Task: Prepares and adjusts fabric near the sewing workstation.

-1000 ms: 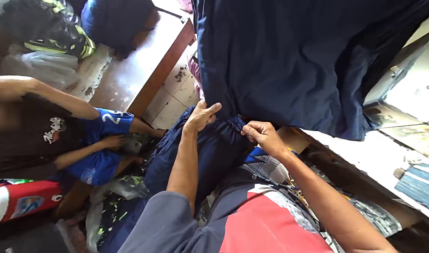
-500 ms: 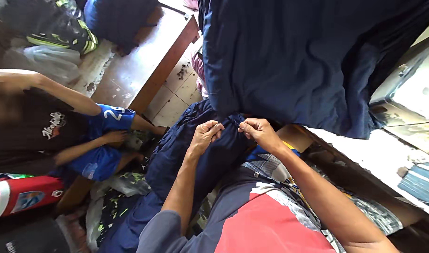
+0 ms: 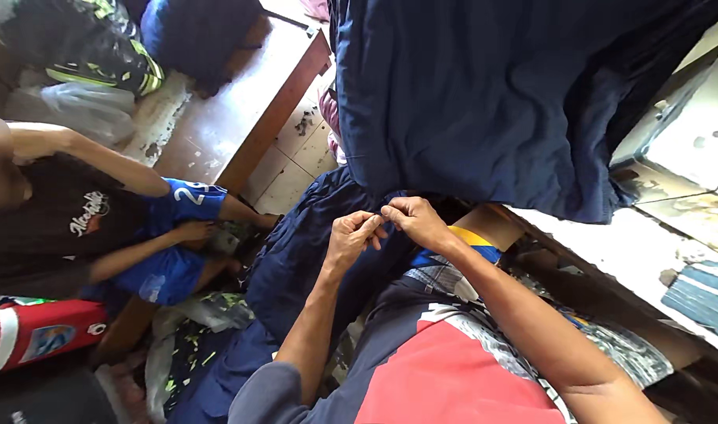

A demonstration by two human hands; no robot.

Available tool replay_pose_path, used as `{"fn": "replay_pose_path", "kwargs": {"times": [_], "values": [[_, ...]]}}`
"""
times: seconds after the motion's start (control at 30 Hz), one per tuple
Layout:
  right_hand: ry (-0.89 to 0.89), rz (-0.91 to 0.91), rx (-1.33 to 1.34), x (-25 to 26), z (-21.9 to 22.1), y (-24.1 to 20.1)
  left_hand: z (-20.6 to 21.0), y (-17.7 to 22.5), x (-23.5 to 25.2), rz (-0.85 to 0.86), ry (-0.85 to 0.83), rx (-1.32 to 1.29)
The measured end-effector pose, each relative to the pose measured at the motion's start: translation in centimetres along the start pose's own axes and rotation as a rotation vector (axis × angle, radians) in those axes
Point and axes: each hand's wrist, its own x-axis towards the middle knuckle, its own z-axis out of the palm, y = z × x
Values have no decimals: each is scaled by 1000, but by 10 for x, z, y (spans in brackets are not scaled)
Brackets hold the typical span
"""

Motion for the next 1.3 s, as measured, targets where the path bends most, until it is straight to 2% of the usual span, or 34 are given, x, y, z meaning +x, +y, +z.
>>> {"fn": "replay_pose_path", "kwargs": {"times": [0.13, 0.27, 0.4, 0.47, 0.53, 0.67, 0.77, 0.9, 1.03, 1.13, 1.3], "values": [[69, -23, -29, -1, 5, -7, 7, 6, -3, -16, -55, 30], [121, -27, 19, -13, -7, -1, 19, -4, -9, 36, -135, 314], [173, -18, 182, -60, -31, 18, 36, -16, 2, 328, -17, 657], [240, -23, 227, -93, -45, 32, 52, -3, 13, 476, 98, 652], [314, 8, 252, -127, -57, 45, 75, 19, 22, 599, 121, 587], [407, 114, 265, -181, -71, 58, 135, 49, 42, 771, -145, 538], [436, 100, 291, -206, -74, 58, 185, 64, 63, 862, -346, 653], [474, 89, 354, -229, -77, 58, 219, 79, 104, 755, -497, 855], [533, 46, 417, -249, -76, 71, 217, 89, 127, 578, -615, 726], [562, 28, 468, -262, -74, 81, 214, 95, 129, 424, -619, 663], [574, -5, 515, -283, -75, 92, 215, 95, 128, 400, -574, 702]]}}
